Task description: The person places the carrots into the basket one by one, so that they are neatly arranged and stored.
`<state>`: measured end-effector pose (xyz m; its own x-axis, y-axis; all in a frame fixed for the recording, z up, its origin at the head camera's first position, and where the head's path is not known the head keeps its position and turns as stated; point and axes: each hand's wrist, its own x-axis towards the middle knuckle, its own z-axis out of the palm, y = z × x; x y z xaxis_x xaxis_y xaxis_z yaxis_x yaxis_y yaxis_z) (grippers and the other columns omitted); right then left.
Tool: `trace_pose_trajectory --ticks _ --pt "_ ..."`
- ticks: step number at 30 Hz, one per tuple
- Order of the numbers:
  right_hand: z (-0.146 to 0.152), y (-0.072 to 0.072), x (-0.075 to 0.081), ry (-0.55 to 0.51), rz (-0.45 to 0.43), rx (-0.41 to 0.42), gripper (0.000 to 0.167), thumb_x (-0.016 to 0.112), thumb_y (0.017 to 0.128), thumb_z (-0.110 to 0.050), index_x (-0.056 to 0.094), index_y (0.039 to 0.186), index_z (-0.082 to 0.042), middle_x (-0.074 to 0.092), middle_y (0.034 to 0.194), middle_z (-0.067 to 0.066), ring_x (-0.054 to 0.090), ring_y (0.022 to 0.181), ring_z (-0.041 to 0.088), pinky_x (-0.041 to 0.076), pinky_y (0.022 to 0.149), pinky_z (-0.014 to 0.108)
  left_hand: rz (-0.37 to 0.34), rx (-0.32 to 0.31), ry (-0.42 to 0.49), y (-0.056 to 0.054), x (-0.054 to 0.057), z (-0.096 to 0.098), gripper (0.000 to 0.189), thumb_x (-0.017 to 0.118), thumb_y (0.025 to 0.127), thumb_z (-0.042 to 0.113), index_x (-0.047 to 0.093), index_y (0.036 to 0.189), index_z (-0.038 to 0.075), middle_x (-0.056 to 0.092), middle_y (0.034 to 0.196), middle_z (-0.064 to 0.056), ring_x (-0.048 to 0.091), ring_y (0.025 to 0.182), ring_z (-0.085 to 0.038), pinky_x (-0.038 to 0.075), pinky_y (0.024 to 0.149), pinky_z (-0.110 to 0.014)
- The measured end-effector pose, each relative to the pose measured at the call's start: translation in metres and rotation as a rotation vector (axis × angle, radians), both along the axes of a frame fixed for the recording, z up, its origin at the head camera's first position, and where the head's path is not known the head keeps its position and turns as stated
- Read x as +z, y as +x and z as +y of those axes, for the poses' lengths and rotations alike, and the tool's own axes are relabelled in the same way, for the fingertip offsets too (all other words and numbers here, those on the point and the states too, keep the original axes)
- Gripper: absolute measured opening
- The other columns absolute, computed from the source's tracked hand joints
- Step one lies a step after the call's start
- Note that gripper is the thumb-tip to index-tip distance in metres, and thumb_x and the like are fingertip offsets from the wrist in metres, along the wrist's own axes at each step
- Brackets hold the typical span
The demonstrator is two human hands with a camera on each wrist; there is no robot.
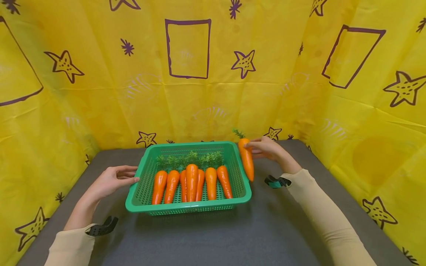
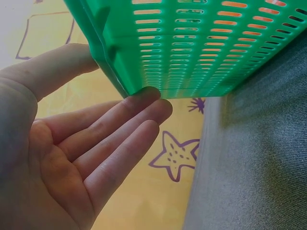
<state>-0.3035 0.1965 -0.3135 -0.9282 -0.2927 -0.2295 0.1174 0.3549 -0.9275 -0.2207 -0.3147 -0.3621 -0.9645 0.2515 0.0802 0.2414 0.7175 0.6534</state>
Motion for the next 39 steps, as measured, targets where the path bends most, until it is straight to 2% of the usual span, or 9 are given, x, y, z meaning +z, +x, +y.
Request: trace_pose_trajectory --ticks 4,8,13,17,23,27,34,39 --pt "-0.008 0.002 0.005 -0.009 -0.003 0.052 0.068 0.065 0.089 -0.029 0.04 0.137 0.012 0.055 0.129 0.024 0.064 0.105 0.026 0.053 0.089 0.04 0.005 -0.006 -0.005 -0.001 0.0 -0.001 0.057 0.067 0.088 0.037 0.056 0.129 0.0 0.068 0.112 -0.017 0.067 0.098 -0.024 0.054 0.083 -0.045" --pt "-0.019 0.0 0.007 -0.025 -0.031 0.049 0.055 0.061 0.092 -0.022 0.045 0.136 0.007 0.056 0.128 0.024 0.066 0.099 0.023 0.054 0.088 0.04 0.004 -0.008 -0.002 -0.001 0.0 -0.001 0.056 0.068 0.088 0.036 0.056 0.129 0.0 0.068 0.111 -0.017 0.068 0.096 -0.021 0.054 0.082 -0.043" --pt "-0.033 -0.001 0.01 -0.039 -0.056 0.066 0.049 0.06 0.093 -0.019 0.048 0.133 0.007 0.059 0.123 0.02 0.068 0.092 0.018 0.055 0.086 0.038 0.0 -0.009 -0.006 0.0 0.0 0.0 0.057 0.067 0.088 0.037 0.056 0.129 -0.001 0.068 0.111 -0.017 0.068 0.096 -0.021 0.055 0.08 -0.04" --pt "-0.043 -0.001 0.013 -0.023 -0.067 0.1 0.047 0.059 0.094 -0.018 0.049 0.132 0.007 0.056 0.127 0.022 0.066 0.102 0.025 0.054 0.087 0.038 0.0 -0.006 -0.004 0.0 0.0 0.0 0.057 0.068 0.087 0.037 0.056 0.129 -0.001 0.068 0.11 -0.017 0.068 0.097 -0.024 0.055 0.081 -0.041" --pt "-0.06 -0.002 0.013 0.008 -0.086 0.162 0.048 0.057 0.095 -0.016 0.045 0.136 0.008 0.044 0.139 0.025 0.052 0.122 0.039 0.053 0.09 0.039 -0.004 -0.001 -0.003 0.0 0.0 0.0 0.059 0.068 0.087 0.038 0.055 0.13 0.0 0.068 0.111 -0.017 0.067 0.099 -0.027 0.054 0.082 -0.044" --pt "-0.072 -0.005 0.009 0.019 -0.119 0.167 0.05 0.057 0.095 -0.015 0.043 0.137 0.007 0.044 0.14 0.025 0.05 0.124 0.039 0.054 0.089 0.039 -0.003 0.001 -0.003 -0.001 0.0 0.0 0.058 0.068 0.087 0.038 0.056 0.129 0.0 0.069 0.11 -0.016 0.068 0.098 -0.025 0.054 0.082 -0.043" --pt "-0.091 -0.011 -0.001 0.04 -0.162 0.177 0.051 0.063 0.092 -0.016 0.047 0.134 0.006 0.039 0.146 0.02 0.05 0.125 0.036 0.055 0.086 0.038 -0.014 -0.001 0.011 0.0 0.001 0.0 0.059 0.068 0.087 0.036 0.054 0.13 -0.002 0.068 0.111 -0.018 0.066 0.101 -0.03 0.053 0.083 -0.047" --pt "-0.103 -0.01 -0.005 0.027 -0.195 0.224 0.046 0.06 0.093 -0.014 0.048 0.133 0.007 0.039 0.146 0.02 0.049 0.126 0.036 0.053 0.089 0.04 -0.006 -0.005 0.006 0.0 0.002 0.0 0.058 0.068 0.087 0.036 0.055 0.13 -0.001 0.068 0.11 -0.017 0.067 0.099 -0.027 0.054 0.081 -0.042"
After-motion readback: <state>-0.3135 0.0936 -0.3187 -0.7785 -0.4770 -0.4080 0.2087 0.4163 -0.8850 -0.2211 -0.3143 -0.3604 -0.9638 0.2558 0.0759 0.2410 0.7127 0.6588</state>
